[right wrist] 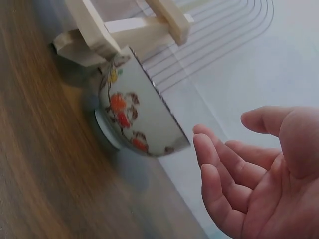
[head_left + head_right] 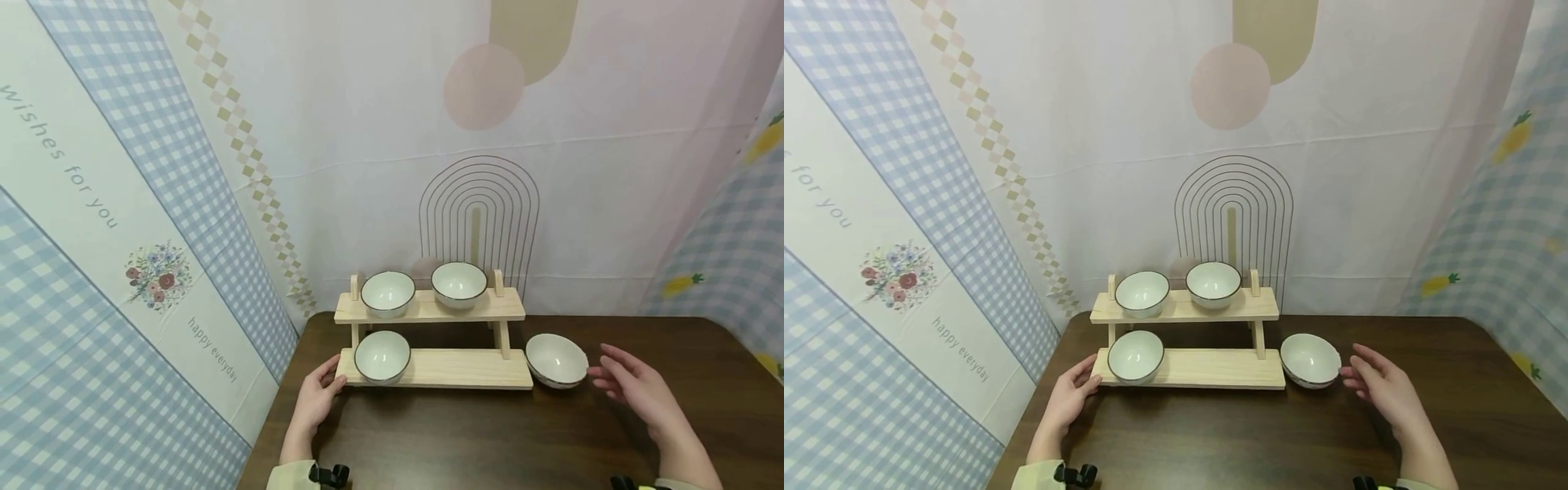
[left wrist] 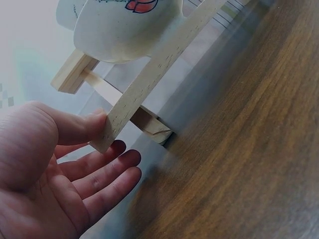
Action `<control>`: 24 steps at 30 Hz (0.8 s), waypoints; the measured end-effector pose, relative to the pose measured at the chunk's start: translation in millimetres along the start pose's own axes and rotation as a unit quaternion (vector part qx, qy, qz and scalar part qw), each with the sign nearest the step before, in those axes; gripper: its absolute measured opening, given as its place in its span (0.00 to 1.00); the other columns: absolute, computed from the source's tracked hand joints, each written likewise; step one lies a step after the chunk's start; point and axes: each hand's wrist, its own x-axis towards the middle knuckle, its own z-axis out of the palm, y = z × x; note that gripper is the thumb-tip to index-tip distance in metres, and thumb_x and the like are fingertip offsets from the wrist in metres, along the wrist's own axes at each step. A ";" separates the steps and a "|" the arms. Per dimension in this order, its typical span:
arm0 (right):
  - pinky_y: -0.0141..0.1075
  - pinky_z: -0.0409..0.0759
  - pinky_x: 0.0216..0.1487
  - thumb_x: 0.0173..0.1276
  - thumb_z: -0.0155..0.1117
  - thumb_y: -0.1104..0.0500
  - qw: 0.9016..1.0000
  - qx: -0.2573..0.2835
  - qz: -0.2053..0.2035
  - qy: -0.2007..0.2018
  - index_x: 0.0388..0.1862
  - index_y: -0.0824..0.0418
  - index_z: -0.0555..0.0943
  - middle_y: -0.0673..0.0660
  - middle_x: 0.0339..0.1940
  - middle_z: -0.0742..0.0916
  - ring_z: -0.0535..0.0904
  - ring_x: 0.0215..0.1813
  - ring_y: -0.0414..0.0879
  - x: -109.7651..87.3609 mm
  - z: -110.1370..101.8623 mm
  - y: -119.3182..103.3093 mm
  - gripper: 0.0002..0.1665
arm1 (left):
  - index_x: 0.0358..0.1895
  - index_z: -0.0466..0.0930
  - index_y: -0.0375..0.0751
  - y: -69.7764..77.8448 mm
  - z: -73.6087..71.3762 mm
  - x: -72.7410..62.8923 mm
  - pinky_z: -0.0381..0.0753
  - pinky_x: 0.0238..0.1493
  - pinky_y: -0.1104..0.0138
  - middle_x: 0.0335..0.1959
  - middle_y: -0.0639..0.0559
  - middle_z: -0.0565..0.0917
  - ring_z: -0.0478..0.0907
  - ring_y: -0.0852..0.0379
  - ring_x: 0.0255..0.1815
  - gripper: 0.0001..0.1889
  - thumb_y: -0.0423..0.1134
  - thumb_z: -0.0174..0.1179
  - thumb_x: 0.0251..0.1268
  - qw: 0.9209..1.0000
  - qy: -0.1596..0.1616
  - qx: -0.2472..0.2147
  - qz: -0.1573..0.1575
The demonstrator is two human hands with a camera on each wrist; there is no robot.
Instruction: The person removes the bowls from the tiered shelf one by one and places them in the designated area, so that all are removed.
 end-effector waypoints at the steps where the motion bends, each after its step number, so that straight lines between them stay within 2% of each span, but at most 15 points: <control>1: 0.35 0.87 0.45 0.88 0.50 0.40 1.000 0.000 -0.006 0.000 0.87 0.72 0.52 0.43 0.48 0.93 0.88 0.46 0.36 0.3 1.9 -1.8 0.47 | 0.76 0.71 0.26 -0.1 0.4 0.0 0.87 0.50 0.60 0.68 0.30 0.79 0.82 0.39 0.61 0.27 0.27 0.62 0.77 1.000 -0.001 -0.001 0.000; 6: 0.34 0.86 0.43 0.89 0.52 0.45 0.999 0.003 -0.041 0.006 0.84 0.71 0.59 0.46 0.45 0.93 0.89 0.44 0.38 4.2 23.2 -13.1 0.40 | 0.76 0.71 0.26 -0.4 1.0 0.8 0.87 0.50 0.60 0.67 0.30 0.79 0.83 0.39 0.60 0.27 0.27 0.62 0.77 1.000 -0.002 -0.002 0.004; 10: 0.34 0.86 0.42 0.89 0.53 0.51 0.997 0.019 -0.068 -0.005 0.82 0.72 0.63 0.55 0.44 0.93 0.89 0.42 0.41 9.0 59.0 -27.5 0.35 | 0.76 0.71 0.26 -2.7 0.5 2.6 0.87 0.50 0.61 0.67 0.30 0.79 0.83 0.38 0.61 0.27 0.27 0.62 0.78 1.000 0.000 0.005 0.007; 15: 0.35 0.85 0.41 0.87 0.56 0.59 0.994 0.035 -0.081 -0.069 0.80 0.71 0.67 0.64 0.44 0.92 0.89 0.40 0.45 18.4 114.2 -46.5 0.30 | 0.76 0.71 0.25 -4.2 2.3 5.0 0.87 0.50 0.60 0.67 0.29 0.79 0.83 0.38 0.61 0.27 0.26 0.62 0.78 1.000 0.002 0.009 0.007; 20: 0.39 0.85 0.40 0.84 0.60 0.59 0.984 0.036 -0.097 -0.143 0.79 0.70 0.70 0.64 0.42 0.92 0.88 0.39 0.51 27.3 169.7 -60.4 0.31 | 0.76 0.71 0.26 -4.0 3.4 5.3 0.87 0.50 0.60 0.68 0.29 0.79 0.83 0.39 0.60 0.27 0.27 0.62 0.78 1.000 0.004 0.013 0.006; 24: 0.40 0.84 0.39 0.84 0.61 0.55 0.977 0.012 -0.122 -0.172 0.81 0.66 0.69 0.62 0.43 0.92 0.88 0.38 0.52 31.4 210.7 -71.3 0.33 | 0.76 0.71 0.26 -5.3 3.5 5.8 0.87 0.50 0.58 0.68 0.29 0.78 0.84 0.40 0.59 0.27 0.28 0.62 0.78 1.000 0.008 0.017 0.002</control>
